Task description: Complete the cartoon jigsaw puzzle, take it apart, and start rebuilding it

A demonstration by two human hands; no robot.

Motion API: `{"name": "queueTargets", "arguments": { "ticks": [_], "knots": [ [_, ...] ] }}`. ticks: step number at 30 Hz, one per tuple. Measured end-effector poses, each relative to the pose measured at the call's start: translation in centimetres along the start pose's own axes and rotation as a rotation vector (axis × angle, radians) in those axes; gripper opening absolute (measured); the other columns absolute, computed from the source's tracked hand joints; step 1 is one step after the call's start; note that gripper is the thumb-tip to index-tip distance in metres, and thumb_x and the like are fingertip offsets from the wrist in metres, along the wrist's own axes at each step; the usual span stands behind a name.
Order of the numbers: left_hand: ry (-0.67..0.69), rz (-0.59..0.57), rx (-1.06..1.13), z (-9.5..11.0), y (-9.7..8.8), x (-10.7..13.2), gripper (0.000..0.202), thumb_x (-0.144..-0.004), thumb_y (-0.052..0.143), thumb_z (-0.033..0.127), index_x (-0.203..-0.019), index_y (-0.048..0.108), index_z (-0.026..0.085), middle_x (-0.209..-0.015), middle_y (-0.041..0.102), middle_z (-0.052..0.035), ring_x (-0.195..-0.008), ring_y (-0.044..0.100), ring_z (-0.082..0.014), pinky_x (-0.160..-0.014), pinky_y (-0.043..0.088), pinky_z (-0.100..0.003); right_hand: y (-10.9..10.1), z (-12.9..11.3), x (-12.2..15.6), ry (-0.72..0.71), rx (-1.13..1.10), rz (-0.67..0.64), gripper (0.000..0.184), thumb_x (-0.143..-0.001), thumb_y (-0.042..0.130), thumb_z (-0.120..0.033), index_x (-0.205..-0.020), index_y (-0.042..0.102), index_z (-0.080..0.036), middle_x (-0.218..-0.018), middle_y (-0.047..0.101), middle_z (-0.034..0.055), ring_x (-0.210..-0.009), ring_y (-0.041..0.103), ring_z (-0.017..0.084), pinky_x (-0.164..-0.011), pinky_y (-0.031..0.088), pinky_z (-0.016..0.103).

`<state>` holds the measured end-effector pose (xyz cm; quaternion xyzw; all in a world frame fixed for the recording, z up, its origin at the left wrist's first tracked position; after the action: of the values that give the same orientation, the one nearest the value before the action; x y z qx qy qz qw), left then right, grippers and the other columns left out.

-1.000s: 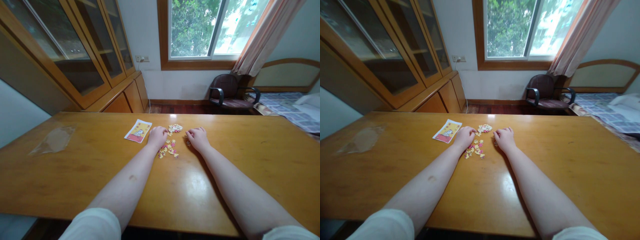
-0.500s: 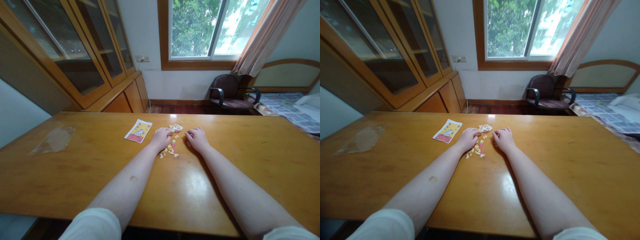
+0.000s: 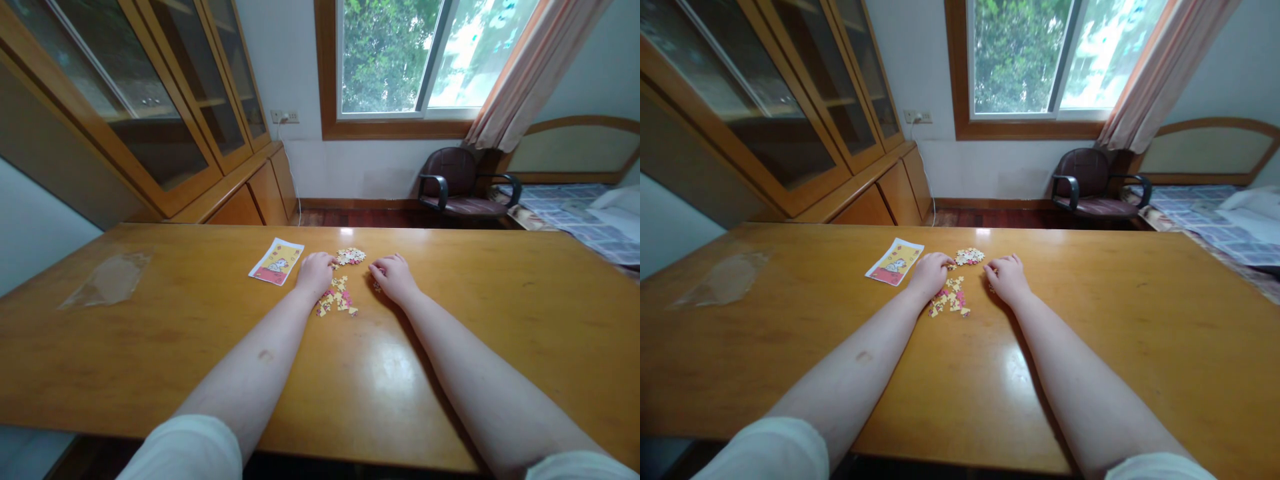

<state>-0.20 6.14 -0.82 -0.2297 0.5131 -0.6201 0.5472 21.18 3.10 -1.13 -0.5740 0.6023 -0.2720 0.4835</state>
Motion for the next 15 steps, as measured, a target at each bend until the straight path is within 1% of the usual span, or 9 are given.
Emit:
{"name": "queueTargets", "arguments": {
  "ticks": [2,3,6,9,11,13,15],
  "knots": [
    [-0.078,0.045,-0.030,-0.3,-0.1,0.0,0.038,-0.073,0.044,0.008,-0.094,0.072,0.023,-0.099,0.070,-0.0038,-0.097,0.059,-0.0224,-0.091,0.046,-0.036,0.0,0.0,0.0,-0.005,0.004,-0.002,0.030,-0.089,0.044,-0.035,-0.076,0.066,-0.021,-0.078,0.066,0.0048,-0.084,0.056,0.020,-0.099,0.031,0.039],
    [-0.095,0.043,-0.044,-0.5,0.0,0.0,0.038,-0.073,0.044,0.008,-0.094,0.073,0.023,-0.100,0.070,-0.0041,-0.096,0.059,-0.0229,-0.090,0.046,-0.037,0.0,0.0,0.0,-0.008,0.005,-0.001,0.030,-0.089,0.043,-0.035,-0.076,0.066,-0.021,-0.078,0.066,0.0048,-0.084,0.056,0.020,-0.098,0.031,0.039],
    [-0.073,-0.010,-0.078,-0.7,0.3,-0.1,0.036,-0.074,0.046,0.010,-0.090,0.075,0.025,-0.098,0.070,-0.0040,-0.096,0.059,-0.0238,-0.089,0.046,-0.038,0.0,0.1,-0.1,-0.009,0.001,0.001,0.030,-0.089,0.044,-0.035,-0.076,0.066,-0.021,-0.077,0.067,0.0049,-0.084,0.056,0.021,-0.099,0.031,0.040],
    [0.010,-0.072,-0.064,-0.5,0.7,-0.1,0.033,-0.077,0.048,0.013,-0.087,0.076,0.027,-0.100,0.070,-0.0025,-0.100,0.057,-0.0237,-0.095,0.042,-0.040,0.0,0.1,-0.1,-0.001,-0.017,-0.001,0.030,-0.089,0.045,-0.036,-0.077,0.067,-0.021,-0.079,0.067,0.0056,-0.086,0.056,0.021,-0.100,0.030,0.042],
    [0.103,-0.118,-0.042,0.0,1.0,0.1,0.034,-0.080,0.048,0.016,-0.095,0.074,0.030,-0.111,0.067,-0.0013,-0.112,0.051,-0.0248,-0.102,0.036,-0.045,-0.1,0.0,0.0,-0.028,-0.043,-0.008,0.029,-0.089,0.045,-0.035,-0.080,0.068,-0.020,-0.083,0.068,0.0061,-0.089,0.057,0.021,-0.103,0.027,0.044],
    [0.189,-0.165,-0.024,0.4,1.3,0.3,0.037,-0.082,0.048,0.018,-0.107,0.069,0.034,-0.126,0.059,-0.0004,-0.125,0.041,-0.0270,-0.108,0.026,-0.051,-0.1,-0.2,0.1,-0.105,-0.090,-0.030,0.026,-0.088,0.046,-0.034,-0.086,0.069,-0.021,-0.091,0.069,0.0060,-0.097,0.056,0.021,-0.107,0.022,0.047],
    [0.235,-0.189,-0.009,0.7,1.3,0.5,0.039,-0.084,0.047,0.020,-0.115,0.065,0.036,-0.134,0.052,-0.0001,-0.131,0.034,-0.0273,-0.110,0.020,-0.054,-0.1,-0.6,0.2,-0.200,-0.145,-0.087,0.024,-0.088,0.047,-0.033,-0.097,0.068,-0.024,-0.102,0.068,0.0051,-0.110,0.052,0.021,-0.109,0.018,0.049]
  ]
}}
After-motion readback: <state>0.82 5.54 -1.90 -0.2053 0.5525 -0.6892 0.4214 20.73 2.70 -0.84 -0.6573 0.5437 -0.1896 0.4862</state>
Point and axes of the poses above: each hand's wrist, its own x-axis away from the middle knuckle, its own y-axis out of the palm, z = x × y, the point moved 1 cm from there along -x, towards the middle knuckle
